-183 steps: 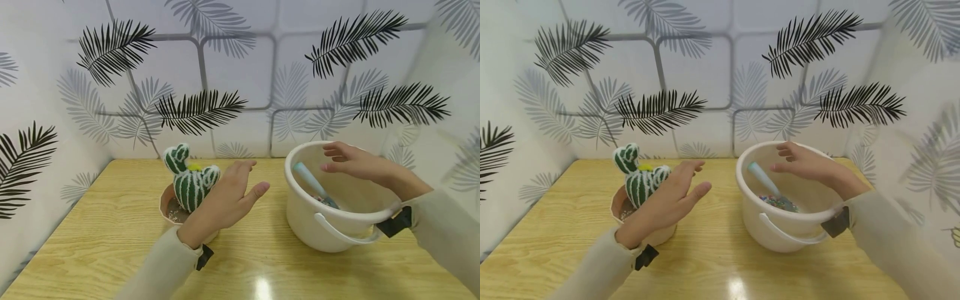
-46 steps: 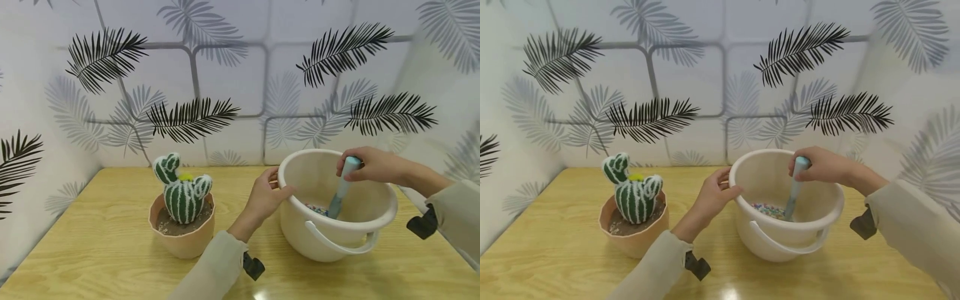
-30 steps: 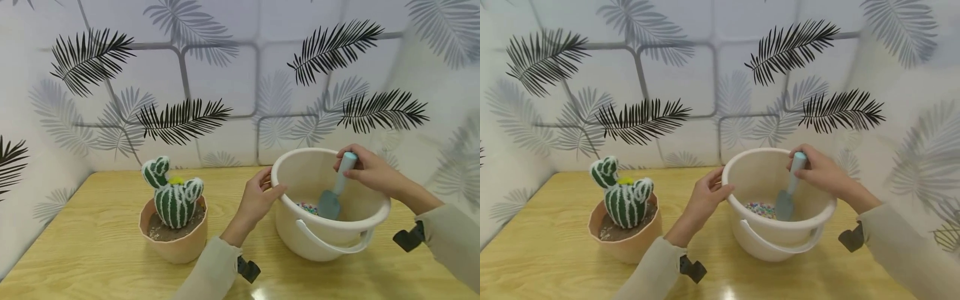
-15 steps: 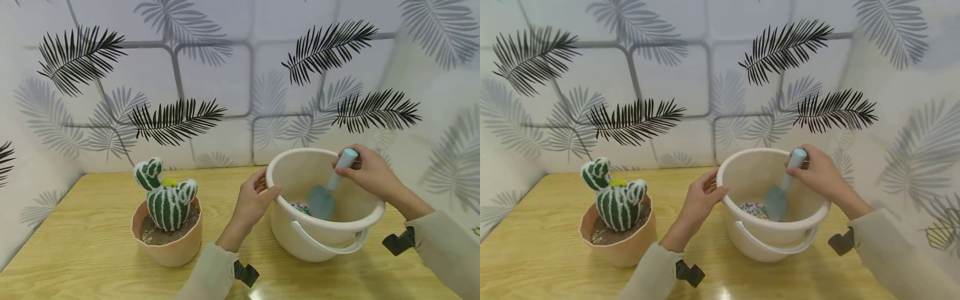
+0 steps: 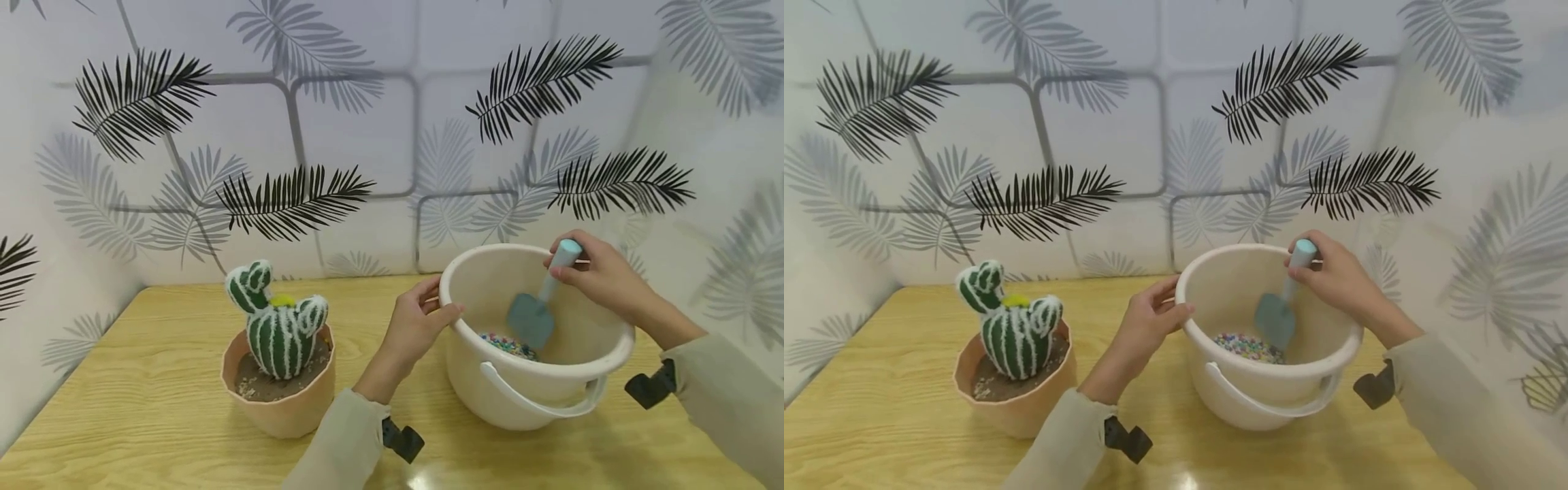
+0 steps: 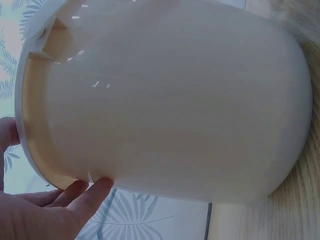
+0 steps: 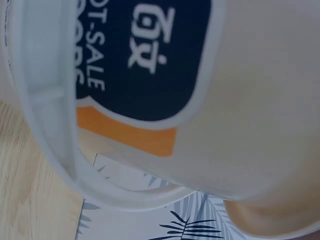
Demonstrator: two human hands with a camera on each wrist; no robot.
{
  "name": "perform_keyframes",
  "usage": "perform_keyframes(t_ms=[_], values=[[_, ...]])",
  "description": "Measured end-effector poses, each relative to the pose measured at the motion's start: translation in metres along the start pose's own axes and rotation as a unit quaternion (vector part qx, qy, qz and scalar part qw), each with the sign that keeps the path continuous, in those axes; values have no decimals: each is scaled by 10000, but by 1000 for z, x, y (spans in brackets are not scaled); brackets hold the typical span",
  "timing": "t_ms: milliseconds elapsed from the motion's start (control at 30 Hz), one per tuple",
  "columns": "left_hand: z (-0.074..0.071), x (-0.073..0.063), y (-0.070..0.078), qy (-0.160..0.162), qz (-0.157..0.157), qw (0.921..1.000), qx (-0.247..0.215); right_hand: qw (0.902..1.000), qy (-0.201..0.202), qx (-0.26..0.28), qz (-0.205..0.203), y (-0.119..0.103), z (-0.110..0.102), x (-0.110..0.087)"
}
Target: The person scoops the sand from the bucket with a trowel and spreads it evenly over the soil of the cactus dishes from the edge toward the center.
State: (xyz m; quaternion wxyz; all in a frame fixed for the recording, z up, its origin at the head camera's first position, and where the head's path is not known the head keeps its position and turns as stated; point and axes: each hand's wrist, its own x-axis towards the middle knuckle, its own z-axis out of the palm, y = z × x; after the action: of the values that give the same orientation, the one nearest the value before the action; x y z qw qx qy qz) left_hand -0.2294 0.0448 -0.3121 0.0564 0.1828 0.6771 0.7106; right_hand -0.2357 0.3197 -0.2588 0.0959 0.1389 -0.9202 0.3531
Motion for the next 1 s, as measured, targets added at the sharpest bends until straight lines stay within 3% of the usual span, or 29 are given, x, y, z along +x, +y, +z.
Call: perform_keyframes(t_ms=[333,500,700,1000], values=[[-2,6,-2,223,0,9983,-538,9986,-304,432,83,3,7,9],[0,7,-3,314,-6,9987,-411,9972,-512,481,258,4,13,17],[4,9,-3,267,13,9992,-281,9948,-405,764,541,5,14,20],[2,7,-1,255,13,9991,-338,9926,-547,893,612,-1,9,20]])
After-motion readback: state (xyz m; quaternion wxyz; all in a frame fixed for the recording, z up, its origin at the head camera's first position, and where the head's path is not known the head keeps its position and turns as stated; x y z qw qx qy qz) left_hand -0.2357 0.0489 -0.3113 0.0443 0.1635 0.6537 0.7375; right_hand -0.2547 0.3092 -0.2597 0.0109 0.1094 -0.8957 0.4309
